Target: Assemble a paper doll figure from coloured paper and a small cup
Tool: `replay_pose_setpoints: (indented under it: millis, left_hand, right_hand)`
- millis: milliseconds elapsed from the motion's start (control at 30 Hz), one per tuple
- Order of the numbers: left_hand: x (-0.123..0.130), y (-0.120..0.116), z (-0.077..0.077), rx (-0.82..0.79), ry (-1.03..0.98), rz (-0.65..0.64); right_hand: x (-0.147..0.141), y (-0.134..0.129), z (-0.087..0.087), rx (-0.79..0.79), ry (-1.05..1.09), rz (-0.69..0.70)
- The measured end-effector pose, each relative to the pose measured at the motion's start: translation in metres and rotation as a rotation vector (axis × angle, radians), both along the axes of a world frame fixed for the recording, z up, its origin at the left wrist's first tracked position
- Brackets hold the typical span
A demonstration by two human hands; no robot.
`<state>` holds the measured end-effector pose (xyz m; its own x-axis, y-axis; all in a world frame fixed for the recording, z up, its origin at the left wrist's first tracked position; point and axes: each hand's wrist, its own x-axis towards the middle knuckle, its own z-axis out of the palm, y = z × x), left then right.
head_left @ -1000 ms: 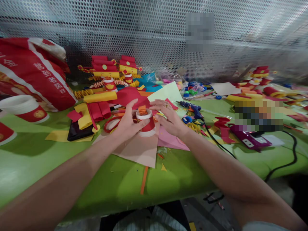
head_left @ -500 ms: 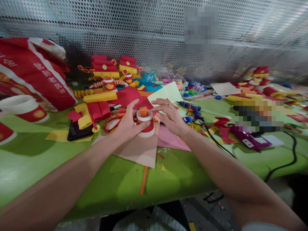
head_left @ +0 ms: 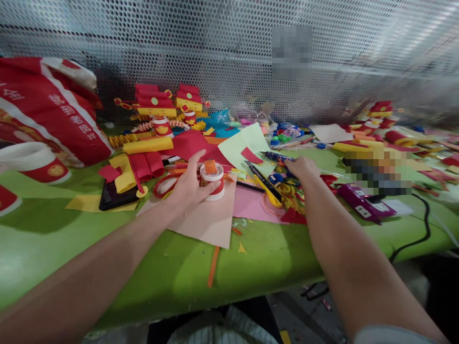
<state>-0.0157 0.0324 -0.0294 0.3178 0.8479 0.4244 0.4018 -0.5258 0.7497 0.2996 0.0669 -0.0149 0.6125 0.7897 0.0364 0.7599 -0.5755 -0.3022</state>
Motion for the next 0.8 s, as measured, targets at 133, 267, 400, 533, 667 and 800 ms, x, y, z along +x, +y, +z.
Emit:
replay_pose_setpoints:
  millis: [133, 267, 400, 533, 667, 800]
  left_hand:
    - [0.0, 0.0, 0.0, -0.014, -0.008, -0.006]
    - [0.001, 0.0, 0.002, -0.017, -0.019, -0.003]
    - [0.001, -0.002, 0.005, -0.029, -0.003, 0.015]
    - [0.002, -0.003, 0.005, -0.041, -0.022, 0.02]
    - [0.001, -0.002, 0.003, -0.04, -0.025, 0.025]
    - [0.0, -0.001, 0.004, -0.038, -0.021, 0.025]
  right_hand:
    - [0.002, 0.002, -0.002, -0.042, 0.011, 0.011]
    - [0.006, 0.007, -0.004, -0.015, 0.018, 0.01]
    - [0.011, 0.01, -0.004, 0.059, 0.025, -0.029]
    - [0.013, 0.008, 0.002, 0.143, 0.021, -0.068]
    - [0.004, 0.004, 0.014, 0.437, 0.285, -0.052]
    - [-0.007, -0.005, 0.025, 0.651, 0.891, 0.128]
